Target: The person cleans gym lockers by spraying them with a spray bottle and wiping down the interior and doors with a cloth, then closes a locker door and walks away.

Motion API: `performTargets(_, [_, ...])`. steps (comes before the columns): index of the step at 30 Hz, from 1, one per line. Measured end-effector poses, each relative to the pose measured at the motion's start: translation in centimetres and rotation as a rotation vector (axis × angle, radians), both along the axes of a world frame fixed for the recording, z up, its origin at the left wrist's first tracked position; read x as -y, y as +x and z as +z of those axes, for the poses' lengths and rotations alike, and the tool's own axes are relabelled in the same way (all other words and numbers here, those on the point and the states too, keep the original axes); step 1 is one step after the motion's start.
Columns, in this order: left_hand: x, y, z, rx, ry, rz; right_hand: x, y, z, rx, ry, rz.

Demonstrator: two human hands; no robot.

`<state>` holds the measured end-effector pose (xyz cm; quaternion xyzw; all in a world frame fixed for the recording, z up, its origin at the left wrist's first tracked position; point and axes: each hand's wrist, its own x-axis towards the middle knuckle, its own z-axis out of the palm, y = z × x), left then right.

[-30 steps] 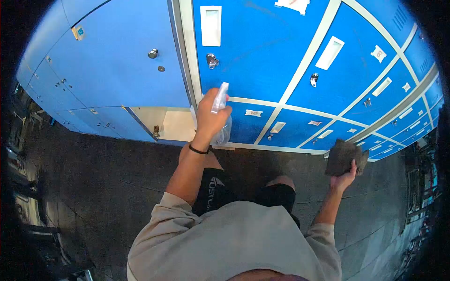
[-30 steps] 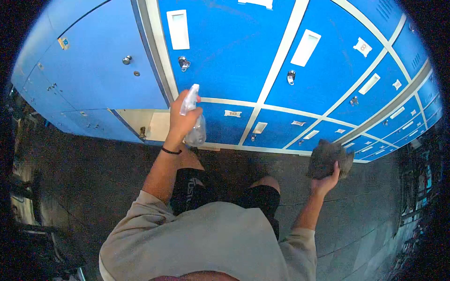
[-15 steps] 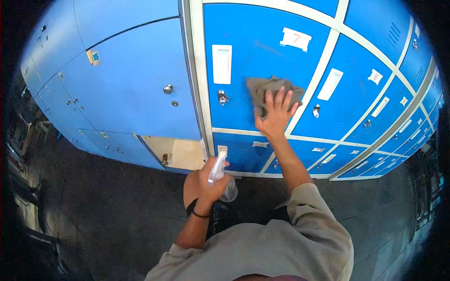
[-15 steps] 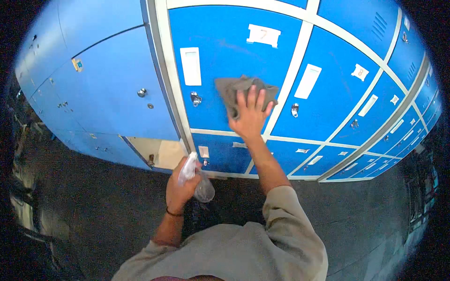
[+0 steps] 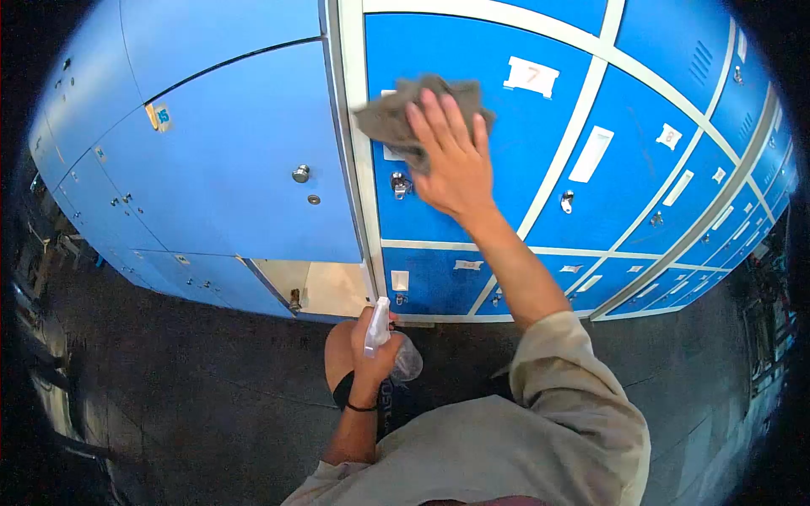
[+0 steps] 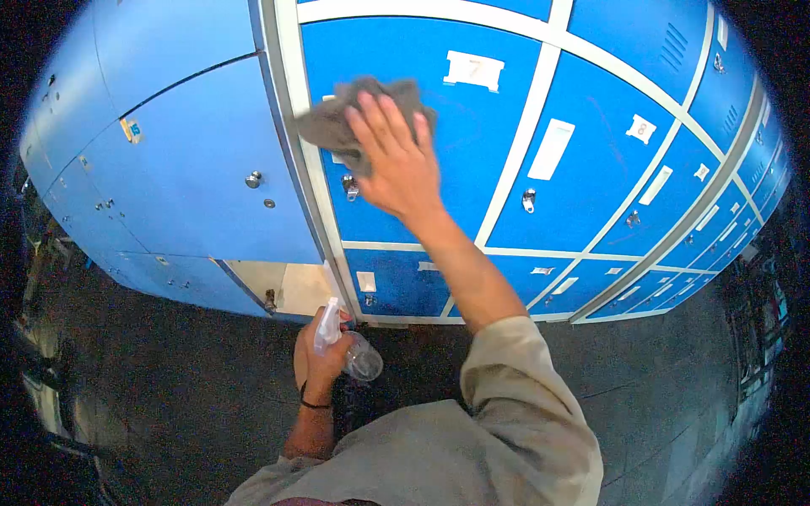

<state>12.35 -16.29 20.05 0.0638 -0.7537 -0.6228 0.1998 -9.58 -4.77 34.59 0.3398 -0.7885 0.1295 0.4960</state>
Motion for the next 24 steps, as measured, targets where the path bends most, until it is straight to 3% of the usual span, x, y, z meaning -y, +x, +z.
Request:
performTargets(3, [0.6, 0.5, -1.5, -0.007, 0.054, -0.007, -3.1, -1.0, -0.4, -0.057, -0.02, -0.166])
performTargets(8, [0.5, 0.4, -2.4, -0.018, 0.042, 0.023, 2.3, -0.7, 6.2, -0.142, -0.161, -0.004])
performTargets(13, [-0.2, -0.2, -6.5, -0.095, 0.059, 0.018, 0.4, 0.6, 2.0, 0.012, -0.062, 0.043])
performTargets(16, [-0.4, 0.6, -5.5, -0.111, 0.168, -0.006, -2.3, -0.4, 2.4, -0.089, -0.057, -0.076])
performTargets(20, [-0.1, 0.0, -6.4, -0.033, 0.127, -0.013, 2.4, -0.9, 6.8, -0.209, -0.178, 0.002])
performTargets(24, [-0.8, 0.2, -4.6, -0.052, 0.146, 0.014, 2.3, 0.5, 3.9, -0.065, -0.028, 0.077])
